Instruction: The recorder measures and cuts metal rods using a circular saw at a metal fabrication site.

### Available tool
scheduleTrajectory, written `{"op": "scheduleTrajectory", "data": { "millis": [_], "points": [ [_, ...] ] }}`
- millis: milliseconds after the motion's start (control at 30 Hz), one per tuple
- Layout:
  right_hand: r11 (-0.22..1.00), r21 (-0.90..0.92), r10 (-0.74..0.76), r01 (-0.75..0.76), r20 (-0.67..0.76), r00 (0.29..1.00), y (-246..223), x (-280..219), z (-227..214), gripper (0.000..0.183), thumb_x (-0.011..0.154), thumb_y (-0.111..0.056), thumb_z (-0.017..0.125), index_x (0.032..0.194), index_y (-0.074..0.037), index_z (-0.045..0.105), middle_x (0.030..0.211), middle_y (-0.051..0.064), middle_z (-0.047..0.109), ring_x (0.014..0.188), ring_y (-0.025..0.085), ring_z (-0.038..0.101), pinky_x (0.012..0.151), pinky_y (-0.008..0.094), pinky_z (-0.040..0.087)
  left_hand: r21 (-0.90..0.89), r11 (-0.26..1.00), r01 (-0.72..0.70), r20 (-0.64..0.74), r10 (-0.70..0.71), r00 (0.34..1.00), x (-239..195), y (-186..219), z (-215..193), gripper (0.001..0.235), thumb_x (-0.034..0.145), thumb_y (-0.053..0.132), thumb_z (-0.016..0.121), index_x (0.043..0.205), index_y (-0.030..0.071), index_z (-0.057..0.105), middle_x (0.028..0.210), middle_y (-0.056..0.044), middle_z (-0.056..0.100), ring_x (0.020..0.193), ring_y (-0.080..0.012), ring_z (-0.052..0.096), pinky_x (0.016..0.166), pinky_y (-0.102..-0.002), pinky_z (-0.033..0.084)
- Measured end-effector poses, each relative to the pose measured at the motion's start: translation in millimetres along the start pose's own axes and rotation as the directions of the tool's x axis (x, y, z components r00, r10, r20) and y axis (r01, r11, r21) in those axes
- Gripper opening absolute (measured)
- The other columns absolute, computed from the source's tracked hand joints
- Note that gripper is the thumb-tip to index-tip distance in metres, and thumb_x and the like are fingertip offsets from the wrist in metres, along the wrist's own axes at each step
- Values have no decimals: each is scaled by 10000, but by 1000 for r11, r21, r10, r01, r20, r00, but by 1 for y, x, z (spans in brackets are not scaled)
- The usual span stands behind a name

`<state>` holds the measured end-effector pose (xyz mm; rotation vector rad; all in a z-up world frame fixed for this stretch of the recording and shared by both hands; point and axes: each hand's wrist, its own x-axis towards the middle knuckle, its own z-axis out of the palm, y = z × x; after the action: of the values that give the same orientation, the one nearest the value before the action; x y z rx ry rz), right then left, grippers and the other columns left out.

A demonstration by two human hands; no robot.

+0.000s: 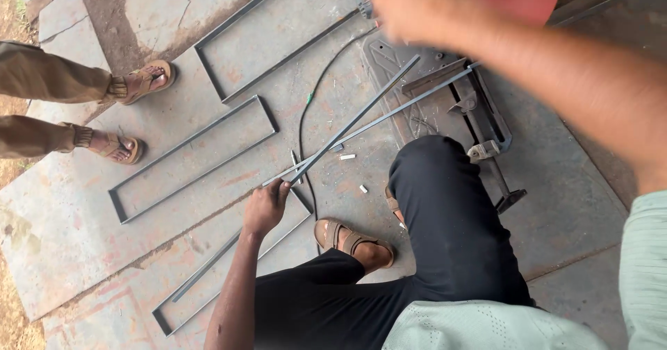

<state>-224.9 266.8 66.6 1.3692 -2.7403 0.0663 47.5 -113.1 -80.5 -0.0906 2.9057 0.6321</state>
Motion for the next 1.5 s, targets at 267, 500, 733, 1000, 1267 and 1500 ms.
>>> {"op": "scheduleTrajectory", "data": {
  "millis": [267, 500, 733, 1000, 1267, 1500],
  "points": [
    [976, 218, -15, 20, -27, 1000, -61, -41, 185, 491, 823, -502, 766, 1228, -232, 706, 1167, 84, 714, 1171, 282, 638, 1103, 685, 319, -75, 993, -87, 92, 94, 991, 33, 54, -13, 506, 1042, 464, 487, 1116, 18, 715, 690, -241, 676, 661, -409, 703, 620, -498, 539],
    [954, 266, 120, -134, 71, 990, 2, -44, 175, 259, 813, -384, 826, 999, -208, 789, 952, -27, 765, 1018, 192, 682, 982, 546, 344, -63, 988, 138, 357, -107, 928, 15, -4, -15, 509, 1030, 485, 511, 1046, 25, 727, 719, -214, 685, 613, -375, 641, 627, -484, 525],
    [949, 270, 149, -161, 65, 987, 8, -42, 174, 245, 813, -371, 820, 964, -179, 799, 931, 7, 765, 1031, 221, 679, 965, 559, 334, -24, 1000, -17, 107, 20, 994, 7, 11, -18, 467, 1047, 409, 499, 942, 16, 728, 627, -252, 625, 655, -462, 646, 632, -512, 517],
    [936, 318, 161, -152, -3, 987, 11, -47, 185, 249, 798, -338, 805, 973, -160, 809, 948, 27, 766, 1018, 227, 684, 954, 499, 361, 135, 988, 78, 99, -92, 991, 2, 41, -35, 475, 1039, 469, 475, 967, 74, 729, 655, -210, 680, 673, -436, 692, 626, -520, 543],
    [923, 314, 211, -222, 68, 975, 4, -47, 168, 222, 842, -329, 790, 959, -142, 819, 766, 80, 724, 941, 256, 676, 991, 495, 387, 193, 979, 61, 40, -69, 997, -2, 44, -33, 470, 1028, 509, 486, 992, 107, 727, 696, -186, 710, 714, -433, 707, 638, -527, 558],
    [912, 333, 235, -242, 60, 970, 2, -49, 177, 178, 832, -307, 805, 908, -146, 811, 715, 49, 713, 882, 235, 666, 981, 492, 365, 225, 973, 53, -30, -47, 998, -4, 46, -36, 401, 1020, 491, 544, 1001, 143, 741, 706, -118, 735, 626, -313, 732, 568, -444, 566]
  ]
}}
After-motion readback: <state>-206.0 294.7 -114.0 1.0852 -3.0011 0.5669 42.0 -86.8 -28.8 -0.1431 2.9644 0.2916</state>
